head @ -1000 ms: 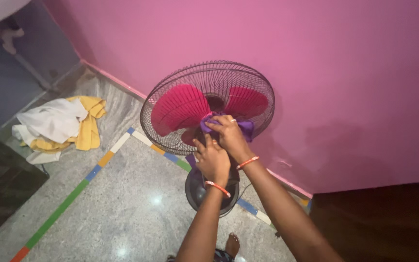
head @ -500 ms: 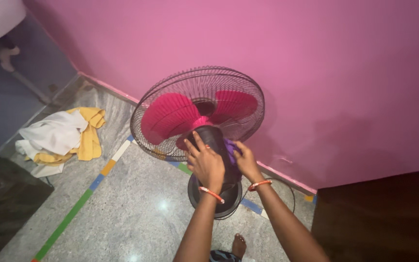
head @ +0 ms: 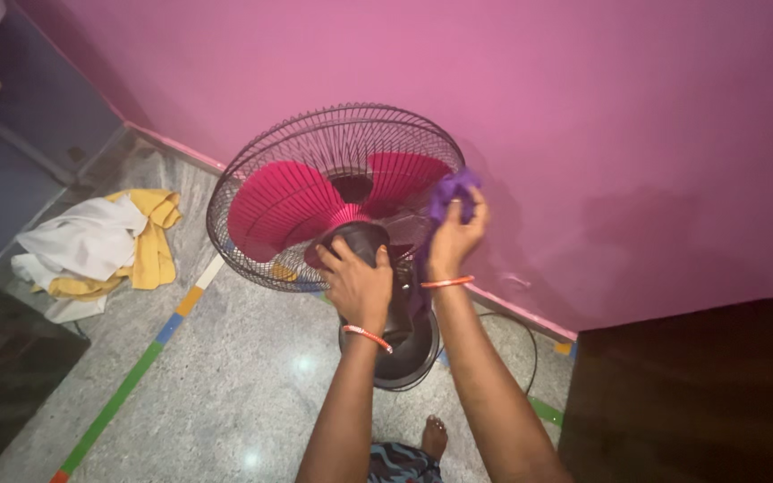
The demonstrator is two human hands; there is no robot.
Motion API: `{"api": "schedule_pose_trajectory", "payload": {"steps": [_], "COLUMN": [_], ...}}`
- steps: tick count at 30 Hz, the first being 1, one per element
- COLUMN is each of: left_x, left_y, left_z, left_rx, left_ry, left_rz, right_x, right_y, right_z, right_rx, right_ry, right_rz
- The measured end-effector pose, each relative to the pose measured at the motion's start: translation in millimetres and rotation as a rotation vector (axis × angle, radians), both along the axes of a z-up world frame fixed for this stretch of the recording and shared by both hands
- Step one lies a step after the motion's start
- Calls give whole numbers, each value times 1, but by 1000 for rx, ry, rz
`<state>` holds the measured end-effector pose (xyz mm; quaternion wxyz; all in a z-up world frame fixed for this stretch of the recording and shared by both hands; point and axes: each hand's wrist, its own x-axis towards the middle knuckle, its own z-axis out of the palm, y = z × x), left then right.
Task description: The person wipes the front grill and blades of a standing fan using a purple cloth. They rotate the fan head to access different sections and continue wiping the grill and blades.
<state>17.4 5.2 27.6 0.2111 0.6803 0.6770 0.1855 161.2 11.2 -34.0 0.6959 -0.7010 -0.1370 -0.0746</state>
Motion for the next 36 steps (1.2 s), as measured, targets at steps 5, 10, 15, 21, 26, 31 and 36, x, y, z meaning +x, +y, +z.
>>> {"api": "schedule_pose_trajectory", "payload": {"steps": [5,10,15,21,26,31,36], "left_x": [6,1,2,2,5,3,3], "left_y": [0,-1,3,4,3,2,2], "left_z": [-2,-2,-5,-8,-11,-11,-11], "left_rx": [28,66,62,67,53,106,81], "left_ry": [61,75,37,30,22,35,15], "left_rz": [-37,-64,-46,-49,-35,-54,-37], "right_x": [-39,12,46,-29,-41,-32,-28], "right_y": [4,23,32,8,-1,-1,-12], "right_z": [-15,-9,-1,-17,-23,-26,-24], "right_rx": [8,41,24,37,-46,-258,-253], "right_ry": [-12,-25,-143,-113,-82,-63,-197], "right_rz": [147,-59,-65,69,283,561,502]}}
